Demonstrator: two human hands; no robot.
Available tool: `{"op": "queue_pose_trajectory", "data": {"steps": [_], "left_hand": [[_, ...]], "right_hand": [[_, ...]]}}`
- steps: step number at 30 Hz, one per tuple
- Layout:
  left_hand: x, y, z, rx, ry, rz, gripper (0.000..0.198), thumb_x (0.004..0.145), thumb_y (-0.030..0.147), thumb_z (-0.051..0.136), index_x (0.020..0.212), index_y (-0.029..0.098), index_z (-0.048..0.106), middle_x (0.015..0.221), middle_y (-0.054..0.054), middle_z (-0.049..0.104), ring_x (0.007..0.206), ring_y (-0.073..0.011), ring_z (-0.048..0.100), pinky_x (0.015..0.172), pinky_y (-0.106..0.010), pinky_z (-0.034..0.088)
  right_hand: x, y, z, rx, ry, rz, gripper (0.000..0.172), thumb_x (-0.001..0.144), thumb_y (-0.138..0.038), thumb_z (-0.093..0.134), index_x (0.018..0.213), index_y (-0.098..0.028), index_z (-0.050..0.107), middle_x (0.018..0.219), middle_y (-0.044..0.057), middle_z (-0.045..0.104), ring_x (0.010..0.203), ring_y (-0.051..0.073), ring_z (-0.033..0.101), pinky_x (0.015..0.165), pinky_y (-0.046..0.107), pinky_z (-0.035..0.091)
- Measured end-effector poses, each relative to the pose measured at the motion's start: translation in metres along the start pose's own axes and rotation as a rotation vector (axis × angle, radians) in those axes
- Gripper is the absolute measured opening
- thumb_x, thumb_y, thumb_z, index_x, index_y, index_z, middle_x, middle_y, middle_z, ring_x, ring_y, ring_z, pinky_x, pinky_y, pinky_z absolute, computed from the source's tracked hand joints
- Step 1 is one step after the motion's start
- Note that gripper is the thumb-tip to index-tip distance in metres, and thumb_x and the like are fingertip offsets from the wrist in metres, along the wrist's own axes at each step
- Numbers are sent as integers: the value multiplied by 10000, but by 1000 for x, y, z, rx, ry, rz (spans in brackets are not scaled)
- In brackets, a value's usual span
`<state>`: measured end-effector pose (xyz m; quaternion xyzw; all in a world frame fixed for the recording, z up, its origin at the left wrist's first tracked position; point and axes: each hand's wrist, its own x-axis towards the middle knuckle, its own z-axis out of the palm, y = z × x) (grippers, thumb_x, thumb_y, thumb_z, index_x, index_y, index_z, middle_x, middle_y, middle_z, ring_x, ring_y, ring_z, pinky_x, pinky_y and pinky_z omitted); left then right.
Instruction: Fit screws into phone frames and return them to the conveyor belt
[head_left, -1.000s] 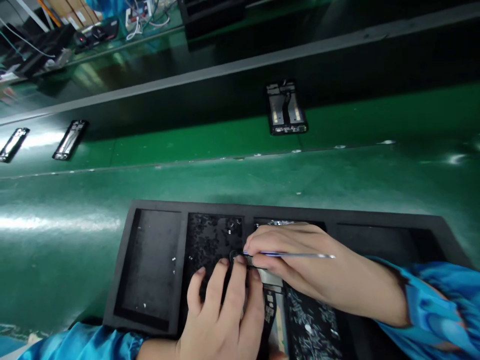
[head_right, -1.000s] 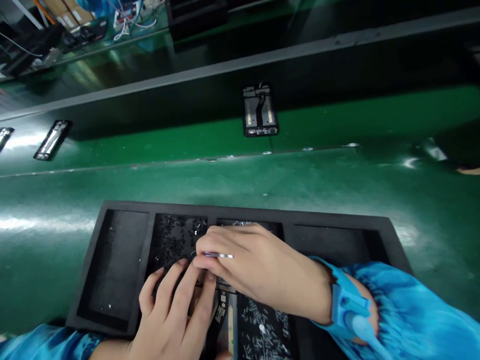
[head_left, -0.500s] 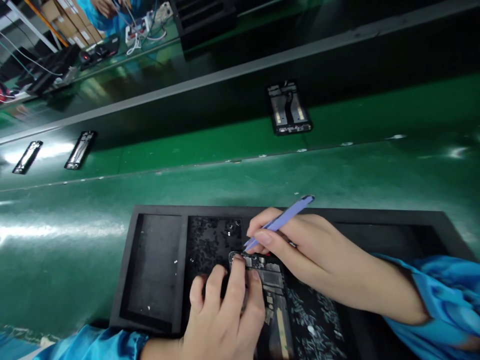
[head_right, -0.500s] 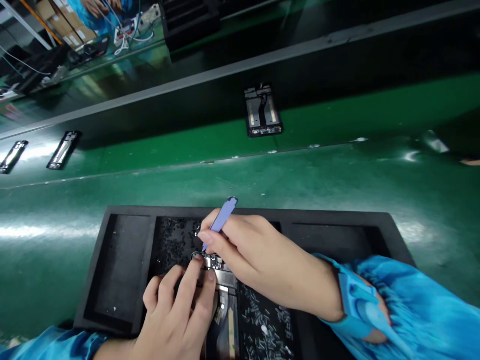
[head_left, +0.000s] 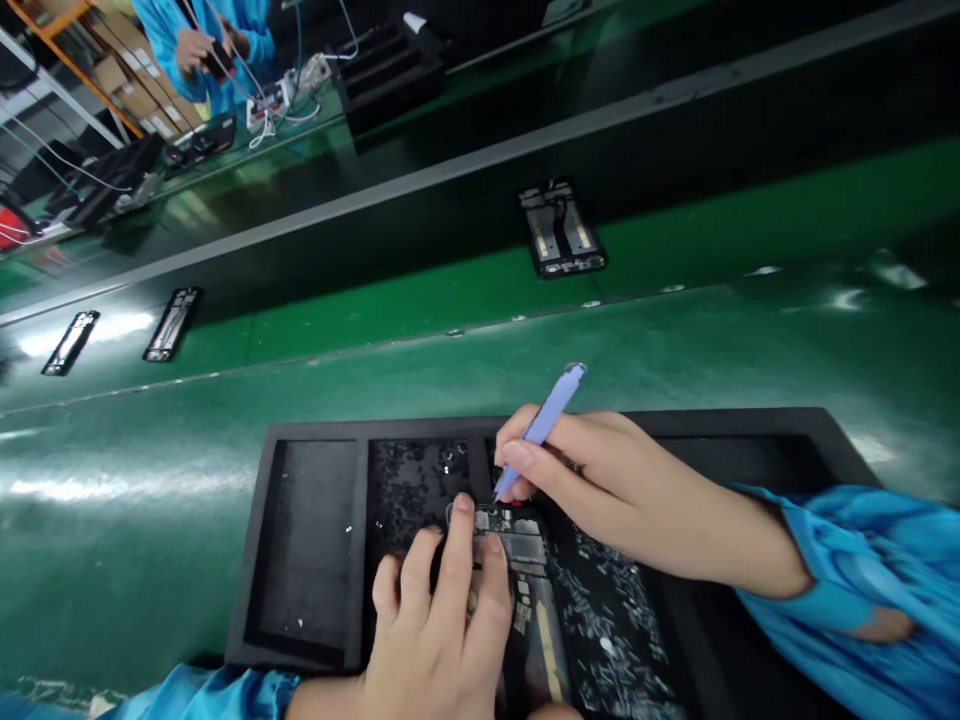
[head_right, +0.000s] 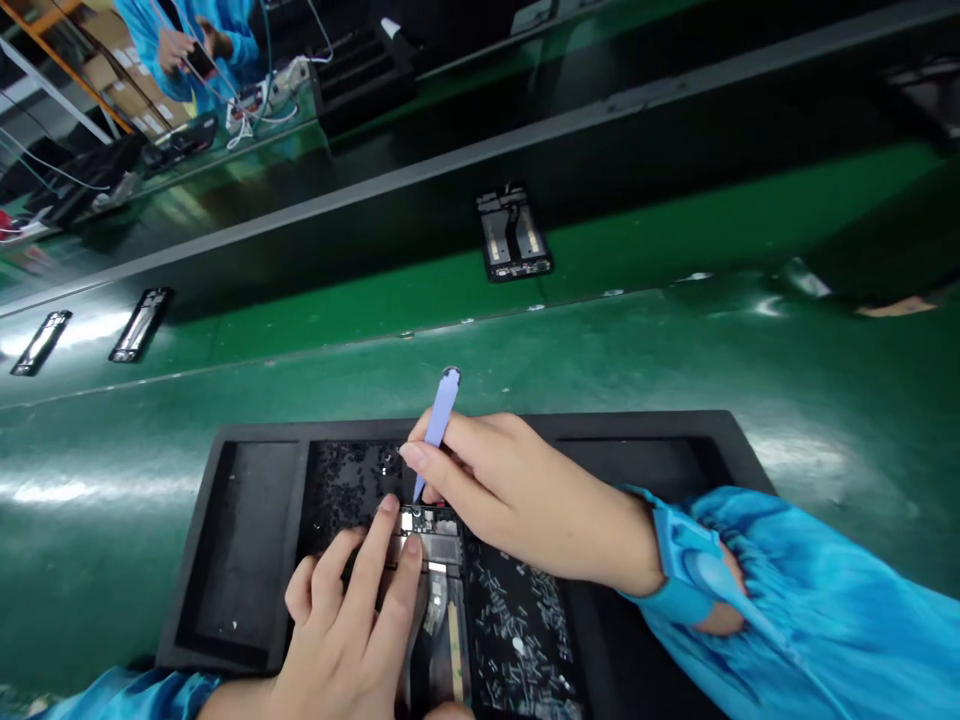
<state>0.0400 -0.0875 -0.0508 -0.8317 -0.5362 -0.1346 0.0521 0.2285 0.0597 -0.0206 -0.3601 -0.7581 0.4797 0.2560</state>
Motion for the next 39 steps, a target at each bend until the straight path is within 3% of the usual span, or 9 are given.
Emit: {"op": "queue_pose_trajectory", "data": {"steps": [3,7,13,20,27,33,39], "left_hand": [[1,1,-2,-22,-2,-20,788,995,702,221,1328,129,648,1485,-197,554,1204,-359,528,911,-483,331],[2,4,-3,-22,31,-32,766,993,691,248,1323,130,652,1494,-224,528,1298,-377,484,947,-484,317],[6,6,-7,-51,87,-63,711,1009,637,276,1277,122,687,1345,-191,640,1237,-359,518,975,-471,303],[7,4,-10,-37,38,-24,708,1001,633,294,1302,116,673,1330,-162,666,1197,-356,530,970,-479,296],[9,0,-14,3,-19,38,731,980,653,321,1328,99,645,1463,-221,564,1253,-378,502,945,-475,291],[8,1,-13,-3,-29,31,725,979,657,328,1336,103,630,1491,-228,532,1311,-381,473,980,-478,285],[6,4,-10,-16,-34,-10,723,974,652,322,1386,109,566,1562,-302,382,1374,-435,408,983,-513,284]], "right_hand": [[-4,-1,-1,-31,44,-21,284,1047,-338,471,822,-225,603,635,-40,666,542,102,624,540,235,490],[-6,-5,5,-54,79,16,130,1008,-305,501,968,-224,594,623,-54,647,489,108,590,478,244,441],[-5,-4,12,-78,76,83,57,962,-286,511,938,-241,486,569,-84,544,453,113,516,461,255,391],[-2,1,14,65,144,204,145,970,-312,489,945,-271,353,572,-83,583,535,152,638,524,267,462],[-5,-2,12,-2,118,197,155,955,-327,482,886,-270,355,620,-49,631,505,148,577,508,299,406],[-5,-3,13,-35,76,228,159,960,-380,479,892,-274,381,567,-75,559,485,151,542,492,310,389],[-5,-2,14,84,61,233,132,972,-295,472,913,-275,355,687,-59,684,547,135,633,564,299,491]]}}
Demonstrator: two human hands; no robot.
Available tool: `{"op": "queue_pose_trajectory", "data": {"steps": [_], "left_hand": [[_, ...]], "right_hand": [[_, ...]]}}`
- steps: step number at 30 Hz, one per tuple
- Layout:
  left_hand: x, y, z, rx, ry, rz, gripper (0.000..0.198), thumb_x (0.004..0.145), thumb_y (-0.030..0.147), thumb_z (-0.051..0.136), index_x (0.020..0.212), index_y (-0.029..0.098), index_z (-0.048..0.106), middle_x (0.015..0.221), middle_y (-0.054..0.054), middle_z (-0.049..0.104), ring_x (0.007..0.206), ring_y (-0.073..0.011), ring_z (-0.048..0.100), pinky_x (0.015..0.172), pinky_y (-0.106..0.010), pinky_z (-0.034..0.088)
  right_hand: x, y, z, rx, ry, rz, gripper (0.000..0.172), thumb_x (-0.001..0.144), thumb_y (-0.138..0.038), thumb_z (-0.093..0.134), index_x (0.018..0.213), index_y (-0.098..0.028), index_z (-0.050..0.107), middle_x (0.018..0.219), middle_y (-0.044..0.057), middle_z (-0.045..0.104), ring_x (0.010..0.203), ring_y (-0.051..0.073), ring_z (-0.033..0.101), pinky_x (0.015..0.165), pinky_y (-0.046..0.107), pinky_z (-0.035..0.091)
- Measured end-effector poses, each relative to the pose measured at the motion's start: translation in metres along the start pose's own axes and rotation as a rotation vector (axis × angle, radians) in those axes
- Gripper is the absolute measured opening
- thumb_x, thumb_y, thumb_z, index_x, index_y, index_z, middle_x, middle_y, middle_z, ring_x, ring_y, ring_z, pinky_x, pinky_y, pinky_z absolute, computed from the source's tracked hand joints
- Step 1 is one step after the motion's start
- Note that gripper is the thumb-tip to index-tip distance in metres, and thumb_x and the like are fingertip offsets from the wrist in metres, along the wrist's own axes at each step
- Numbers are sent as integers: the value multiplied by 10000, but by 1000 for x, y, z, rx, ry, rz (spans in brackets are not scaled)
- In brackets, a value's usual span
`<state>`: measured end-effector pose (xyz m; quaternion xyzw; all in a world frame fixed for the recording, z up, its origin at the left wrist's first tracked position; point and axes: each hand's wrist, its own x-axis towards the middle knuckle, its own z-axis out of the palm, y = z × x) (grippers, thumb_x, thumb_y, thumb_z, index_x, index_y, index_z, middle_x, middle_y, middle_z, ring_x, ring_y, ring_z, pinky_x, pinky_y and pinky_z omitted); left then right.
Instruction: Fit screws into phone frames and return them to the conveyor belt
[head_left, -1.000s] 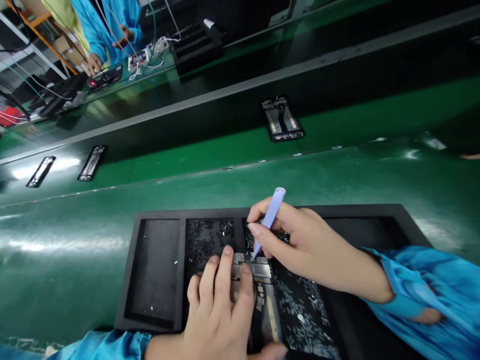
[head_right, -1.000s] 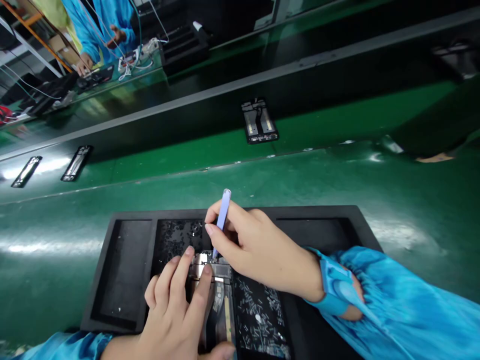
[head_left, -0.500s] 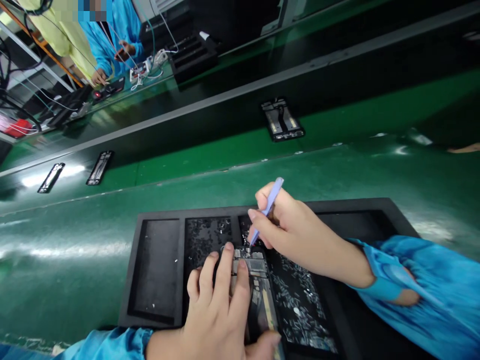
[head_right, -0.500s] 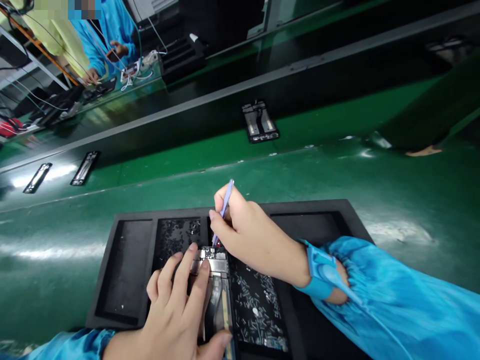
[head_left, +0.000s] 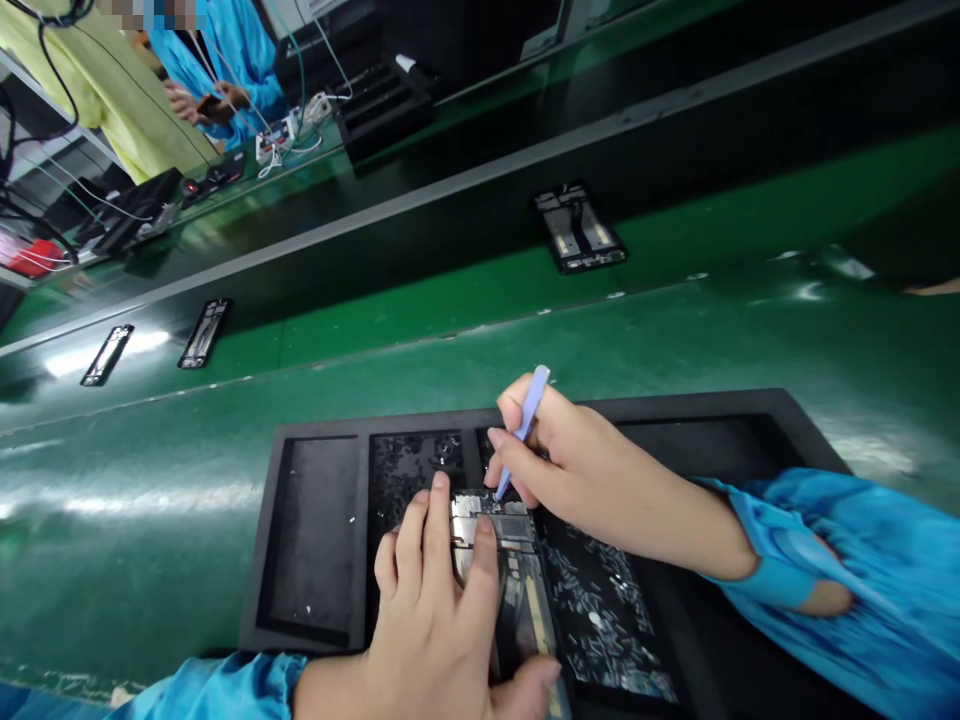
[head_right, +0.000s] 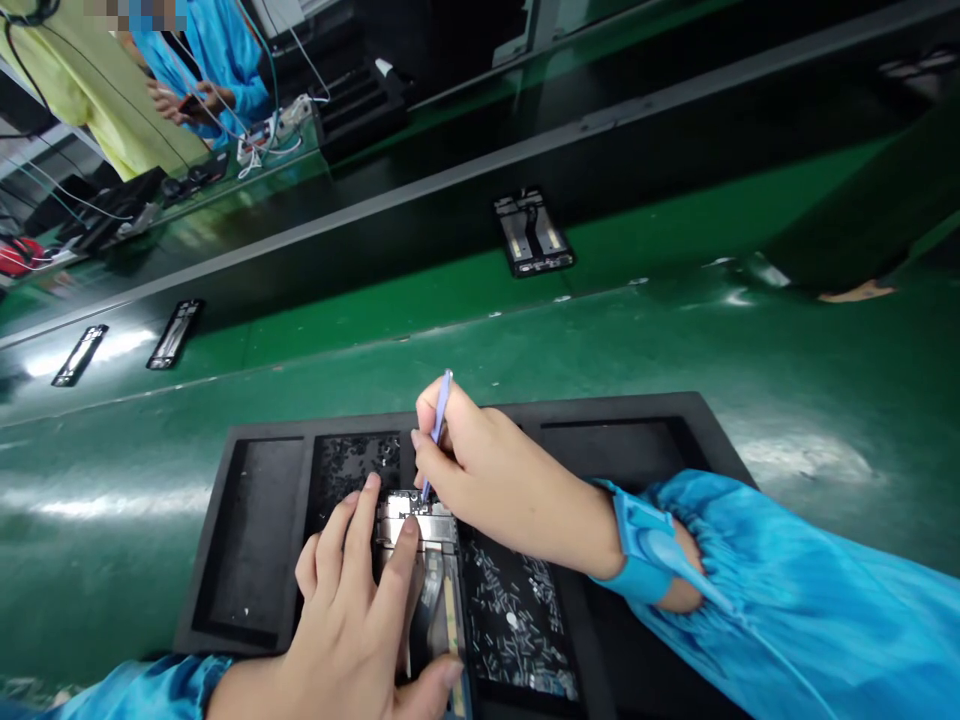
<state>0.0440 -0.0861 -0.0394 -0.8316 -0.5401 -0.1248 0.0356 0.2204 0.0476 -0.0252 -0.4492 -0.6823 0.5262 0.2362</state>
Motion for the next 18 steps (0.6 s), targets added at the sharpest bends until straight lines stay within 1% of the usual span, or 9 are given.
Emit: {"op": "queue_pose_trajectory", "data": {"steps": [3,5,7,8,10,13,16,18], "left_hand": [[-1,0,1,-11,-19,2,723,984,637,306,1412,98,526,1579,-317,333,1374,-446,395,981,-527,279],[-1,-1,0,-5,-51,25,725,979,628,333,1429,86,504,1590,-325,301,1375,-454,381,980,-533,273],[-1,-2,-1,8,-84,46,735,959,625,385,1446,83,482,1600,-330,274,1381,-460,365,974,-534,270],[-1,-3,-2,13,-98,52,741,947,623,410,1452,84,473,1603,-331,263,1382,-463,360,971,-535,270],[-1,-4,-2,16,-109,53,745,934,619,437,1452,84,466,1605,-336,249,1380,-469,353,965,-539,270],[-1,-3,-3,12,-110,58,731,955,601,408,1450,65,454,1605,-346,223,1369,-480,349,956,-544,274],[-2,-3,-1,2,-103,54,718,975,584,375,1464,61,427,1612,-346,200,1369,-481,346,948,-547,288],[-2,-3,0,-4,-106,53,728,967,587,392,1477,68,415,1614,-347,197,1376,-483,344,947,-555,300]], "right_hand": [[0,-1,-1,34,17,-10,125,985,-295,462,914,-275,362,642,-69,656,612,144,674,599,294,513],[1,-2,-2,25,40,-26,133,984,-308,463,898,-276,366,583,-83,606,573,145,649,563,290,490],[1,-3,-4,14,70,-30,150,976,-314,470,878,-276,363,566,-88,594,500,136,591,511,290,449],[1,-3,-4,4,79,-25,154,971,-314,474,871,-275,363,575,-83,606,486,136,577,498,293,433],[1,-2,-5,-29,77,-13,152,962,-313,483,868,-273,370,615,-63,641,508,147,593,501,303,422],[1,-1,-4,-61,39,-6,139,961,-304,488,879,-270,381,656,-47,668,573,166,636,533,314,434],[1,-1,-3,-6,2,5,145,967,-254,481,891,-271,358,676,-56,690,615,153,660,581,300,470],[0,-2,-3,55,3,19,161,974,-232,474,897,-271,339,693,-63,707,609,135,657,598,284,478]]}}
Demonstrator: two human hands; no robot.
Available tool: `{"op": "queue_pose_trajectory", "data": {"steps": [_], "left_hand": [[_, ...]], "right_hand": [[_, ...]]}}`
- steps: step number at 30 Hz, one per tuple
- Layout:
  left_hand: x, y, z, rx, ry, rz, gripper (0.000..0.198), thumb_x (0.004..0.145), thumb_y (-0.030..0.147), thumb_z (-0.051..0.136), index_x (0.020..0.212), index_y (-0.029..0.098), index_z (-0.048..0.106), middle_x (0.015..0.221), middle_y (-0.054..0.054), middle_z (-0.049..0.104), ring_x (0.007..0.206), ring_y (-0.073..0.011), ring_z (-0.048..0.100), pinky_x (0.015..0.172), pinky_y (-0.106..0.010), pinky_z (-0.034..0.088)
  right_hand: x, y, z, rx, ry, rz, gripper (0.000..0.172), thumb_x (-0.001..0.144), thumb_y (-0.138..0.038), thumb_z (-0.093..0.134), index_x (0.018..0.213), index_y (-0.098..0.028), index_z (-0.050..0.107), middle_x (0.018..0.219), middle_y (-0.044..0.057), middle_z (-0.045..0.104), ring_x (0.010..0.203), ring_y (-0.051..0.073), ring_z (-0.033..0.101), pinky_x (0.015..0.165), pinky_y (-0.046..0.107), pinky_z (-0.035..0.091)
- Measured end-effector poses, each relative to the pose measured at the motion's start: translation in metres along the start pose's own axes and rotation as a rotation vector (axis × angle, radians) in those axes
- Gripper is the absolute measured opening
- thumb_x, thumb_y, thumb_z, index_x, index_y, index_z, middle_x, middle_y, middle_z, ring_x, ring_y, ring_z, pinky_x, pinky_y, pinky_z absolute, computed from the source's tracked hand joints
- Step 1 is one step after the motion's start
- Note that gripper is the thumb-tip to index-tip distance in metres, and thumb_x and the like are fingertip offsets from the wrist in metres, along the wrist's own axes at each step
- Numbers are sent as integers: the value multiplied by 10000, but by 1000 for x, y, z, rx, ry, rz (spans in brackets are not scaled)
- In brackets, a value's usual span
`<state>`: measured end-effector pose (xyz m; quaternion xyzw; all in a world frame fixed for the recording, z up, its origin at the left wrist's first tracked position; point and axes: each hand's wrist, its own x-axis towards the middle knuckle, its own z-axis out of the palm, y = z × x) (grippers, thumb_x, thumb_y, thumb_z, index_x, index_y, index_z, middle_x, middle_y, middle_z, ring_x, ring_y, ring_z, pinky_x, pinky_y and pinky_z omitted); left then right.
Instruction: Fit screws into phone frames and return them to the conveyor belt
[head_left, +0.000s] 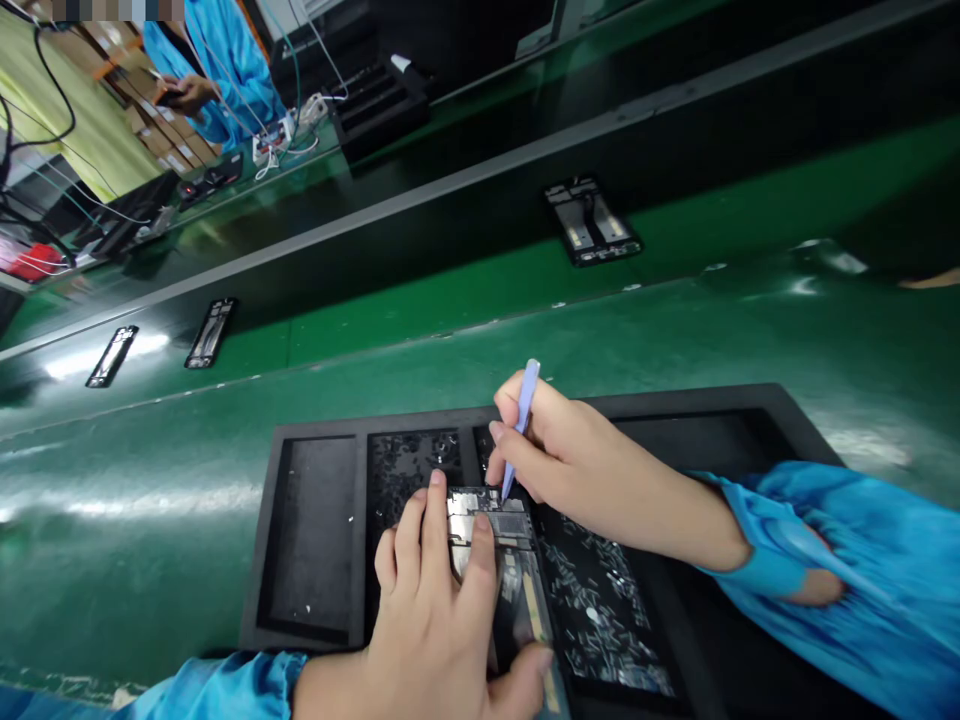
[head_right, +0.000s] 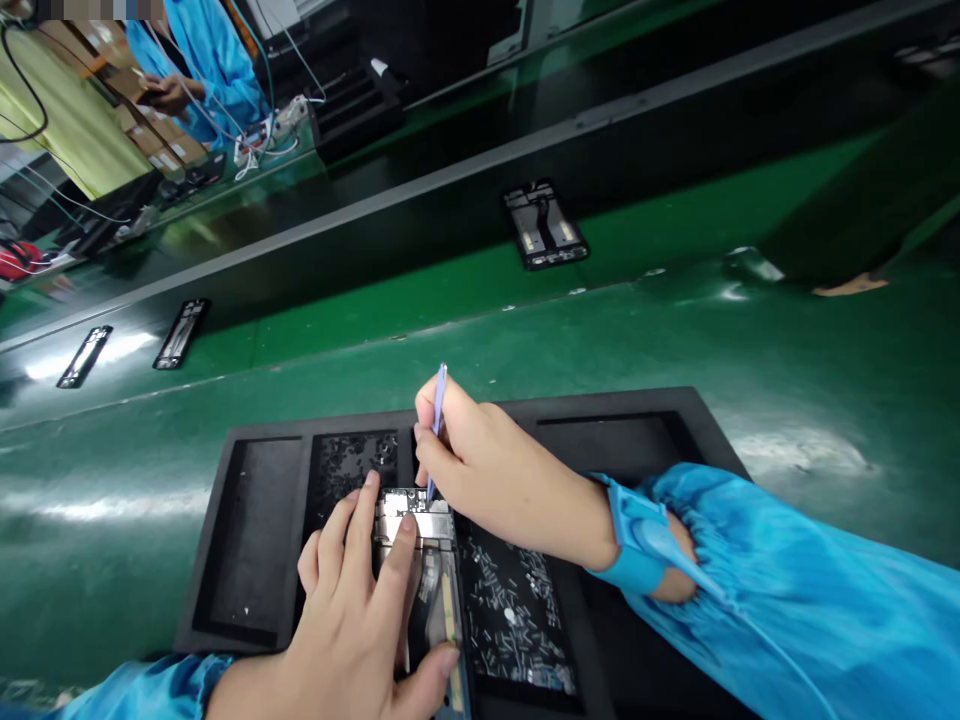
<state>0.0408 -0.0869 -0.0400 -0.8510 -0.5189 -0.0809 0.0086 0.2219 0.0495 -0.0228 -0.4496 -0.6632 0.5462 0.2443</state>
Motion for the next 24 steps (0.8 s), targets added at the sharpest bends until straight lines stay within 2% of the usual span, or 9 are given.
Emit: {"op": "queue_pose_trajectory", "data": {"steps": [4,7,9,11,13,16,18,21,24], "left_hand": [[0,-2,-2,9,-13,1,737,936,585,459,1475,83,436,1607,-347,232,1365,-480,370,928,-556,334],[-1,-2,-10,50,-14,-16,773,917,645,490,1465,101,473,1604,-346,263,1349,-491,416,911,-553,366],[-4,4,-13,72,-1,-29,902,879,755,491,1493,95,455,1608,-348,262,1365,-504,423,913,-560,394],[-8,19,-12,60,33,-73,1032,838,795,524,1553,68,364,1614,-356,244,1380,-510,423,902,-569,431],[-12,40,-5,22,103,-206,1026,855,658,613,1609,78,228,1626,-344,228,1385,-502,432,883,-591,463],[-16,73,9,-59,249,-487,972,864,305,653,1642,161,88,1640,-292,247,1372,-458,479,901,-622,503],[-19,85,13,-108,270,-596,976,856,213,628,1644,176,52,1627,-277,283,1358,-432,513,929,-611,535],[-20,79,3,-169,213,-665,961,883,232,601,1648,189,21,1616,-254,312,1392,-402,503,987,-576,553],[-5,46,-22,-278,244,-677,975,907,272,596,1648,215,-35,1616,-230,314,1427,-376,471,1036,-553,538]], "right_hand": [[1,-1,0,53,27,14,178,985,-237,481,897,-270,330,714,-58,722,557,115,618,568,268,457],[4,-2,-2,63,78,1,177,979,-267,506,890,-267,353,611,-74,648,493,118,569,535,275,433],[8,-1,-7,133,169,-5,159,976,-306,524,918,-266,381,537,-97,563,482,134,575,533,283,437],[12,1,-13,217,230,-17,150,975,-348,541,980,-263,418,514,-103,522,528,164,626,560,297,467],[16,3,-18,258,229,-42,169,977,-379,550,1032,-253,453,530,-89,543,578,184,660,592,312,489],[20,8,-22,261,215,-69,170,982,-392,554,1023,-236,499,558,-60,592,597,182,665,614,315,489],[22,8,-23,259,220,-76,168,985,-388,552,1010,-225,515,578,-42,618,612,179,667,635,315,493],[20,4,-29,254,227,-98,201,1003,-411,516,1020,-211,525,622,-19,650,629,174,660,657,316,503],[9,-5,-43,213,163,-131,253,974,-444,579,936,-194,585,683,9,682,663,175,669,680,316,514]]}}
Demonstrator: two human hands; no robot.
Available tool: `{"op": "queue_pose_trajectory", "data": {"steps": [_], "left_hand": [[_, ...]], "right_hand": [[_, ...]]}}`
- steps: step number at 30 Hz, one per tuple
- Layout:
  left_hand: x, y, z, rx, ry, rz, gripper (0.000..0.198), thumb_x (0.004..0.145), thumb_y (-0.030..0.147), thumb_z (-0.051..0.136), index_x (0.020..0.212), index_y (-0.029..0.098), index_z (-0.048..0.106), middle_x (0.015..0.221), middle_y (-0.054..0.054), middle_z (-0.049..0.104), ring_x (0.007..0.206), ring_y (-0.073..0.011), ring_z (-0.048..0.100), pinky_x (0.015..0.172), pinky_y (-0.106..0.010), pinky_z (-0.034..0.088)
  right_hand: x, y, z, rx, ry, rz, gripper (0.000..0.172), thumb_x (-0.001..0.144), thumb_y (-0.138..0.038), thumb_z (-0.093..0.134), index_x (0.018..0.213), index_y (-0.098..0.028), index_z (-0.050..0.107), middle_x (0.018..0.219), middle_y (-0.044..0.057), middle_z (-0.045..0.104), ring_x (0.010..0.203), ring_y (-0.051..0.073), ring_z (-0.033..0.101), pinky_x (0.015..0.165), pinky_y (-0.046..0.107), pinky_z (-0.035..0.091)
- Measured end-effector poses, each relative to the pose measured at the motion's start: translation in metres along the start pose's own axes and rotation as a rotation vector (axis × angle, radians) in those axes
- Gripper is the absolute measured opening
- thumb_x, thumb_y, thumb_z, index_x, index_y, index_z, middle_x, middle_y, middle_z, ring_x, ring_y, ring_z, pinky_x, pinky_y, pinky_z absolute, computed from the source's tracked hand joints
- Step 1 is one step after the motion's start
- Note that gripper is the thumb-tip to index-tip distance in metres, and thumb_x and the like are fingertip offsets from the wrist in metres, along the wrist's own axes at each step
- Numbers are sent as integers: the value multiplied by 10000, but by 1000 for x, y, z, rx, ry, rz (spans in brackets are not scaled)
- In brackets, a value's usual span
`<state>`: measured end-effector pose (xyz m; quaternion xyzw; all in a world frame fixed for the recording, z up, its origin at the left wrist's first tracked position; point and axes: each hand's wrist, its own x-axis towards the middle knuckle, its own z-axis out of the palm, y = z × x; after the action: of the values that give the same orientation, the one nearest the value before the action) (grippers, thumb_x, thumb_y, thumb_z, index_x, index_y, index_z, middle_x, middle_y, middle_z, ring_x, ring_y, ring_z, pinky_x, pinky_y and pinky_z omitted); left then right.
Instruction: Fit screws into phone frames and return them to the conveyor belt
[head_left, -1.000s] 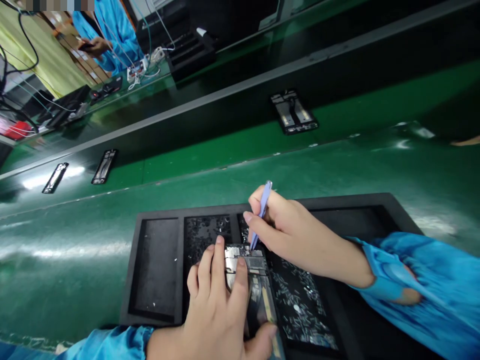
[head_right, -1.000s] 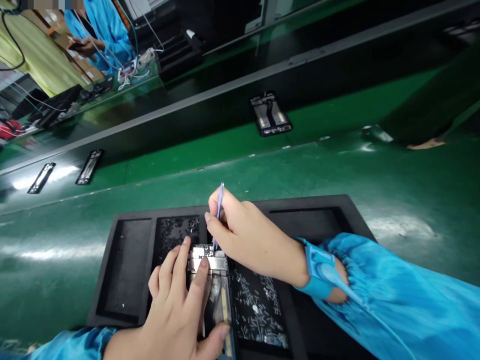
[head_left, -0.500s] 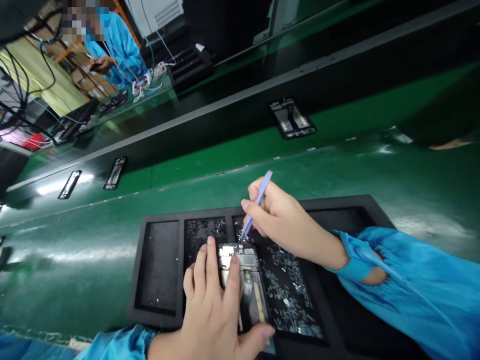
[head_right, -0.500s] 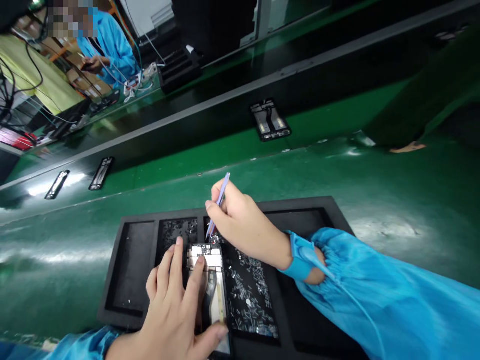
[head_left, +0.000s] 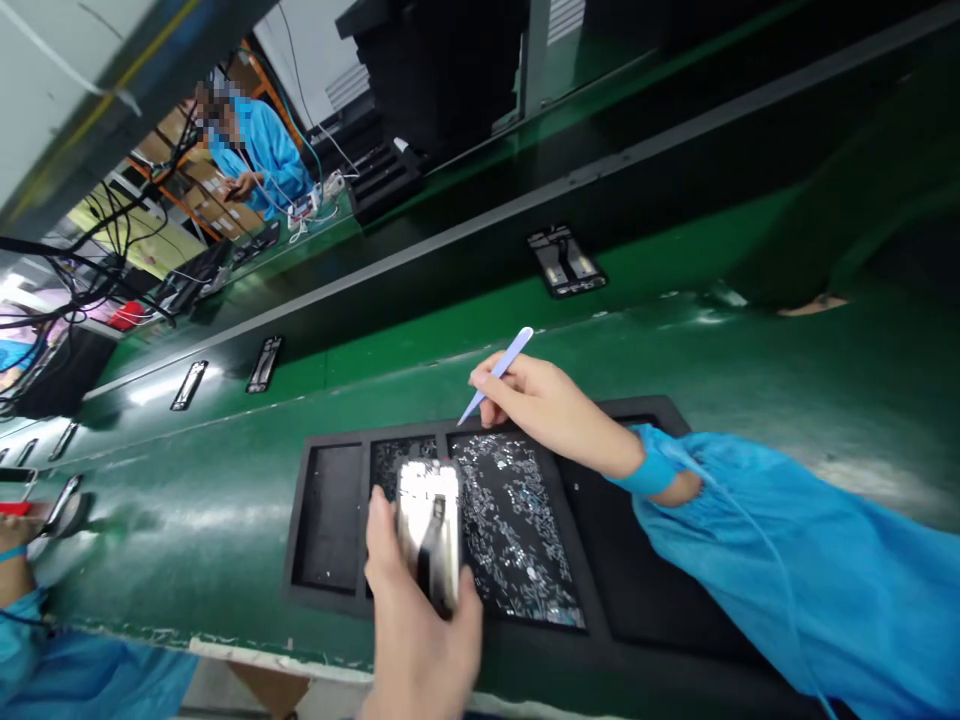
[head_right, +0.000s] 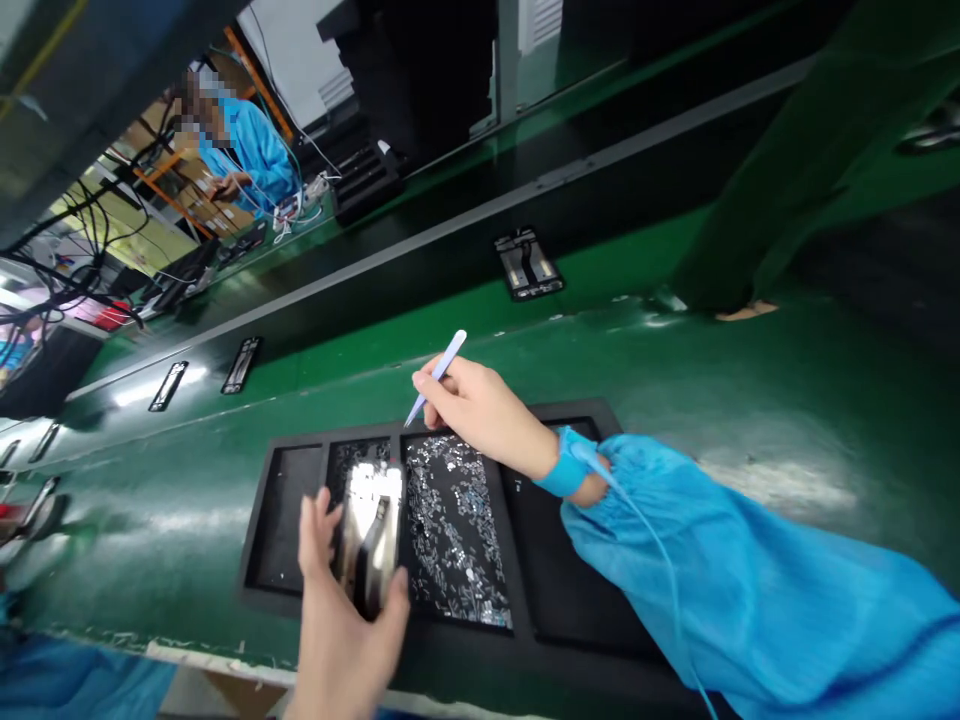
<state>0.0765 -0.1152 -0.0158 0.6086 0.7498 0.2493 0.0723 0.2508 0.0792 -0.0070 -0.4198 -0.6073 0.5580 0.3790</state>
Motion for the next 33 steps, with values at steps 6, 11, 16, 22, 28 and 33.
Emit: {"op": "queue_pose_trajectory", "data": {"steps": [6,11,16,22,28,33], "left_hand": [[171,3,-4,-43,20,189,1059,789,175,679,1634,250,44,1643,-173,273,1498,-378,338,1188,-572,358],[300,15,65,-8,-20,-29,1045,803,108,677,1639,257,68,1548,-221,370,1307,-379,559,1089,-557,433],[343,20,120,17,4,-87,1019,850,104,648,1647,217,24,1604,-278,234,1364,-395,506,1125,-565,366],[363,-9,121,40,-33,-150,882,931,372,678,1630,159,185,1665,-250,162,1513,-399,298,1189,-557,285],[375,-114,31,176,80,-402,905,928,451,687,1608,79,219,1682,-228,160,1563,-456,28,1220,-658,93],[352,-179,-12,273,149,-478,492,988,420,643,1414,197,536,1491,-126,493,1335,-324,518,1109,-591,430]], "right_hand": [[-49,-5,-23,-382,-203,-170,289,1040,-420,481,982,-207,668,877,46,730,757,180,700,696,313,551],[-82,18,-32,-674,-224,-667,192,1024,-197,531,1161,-194,665,984,73,728,820,165,704,709,283,582],[-88,32,-37,-733,-193,-793,276,973,-116,602,1245,-150,641,992,72,768,900,193,729,840,340,630],[-89,29,-38,-738,-242,-751,300,1001,-123,556,1285,-176,637,995,47,791,914,208,741,806,351,644],[-93,31,-45,-778,-266,-747,449,1006,-121,517,1447,-187,566,1066,56,799,984,234,754,841,379,656],[-96,32,-47,-773,-276,-733,549,1002,-111,495,1543,-202,462,1079,48,802,983,236,754,864,395,658]]}}
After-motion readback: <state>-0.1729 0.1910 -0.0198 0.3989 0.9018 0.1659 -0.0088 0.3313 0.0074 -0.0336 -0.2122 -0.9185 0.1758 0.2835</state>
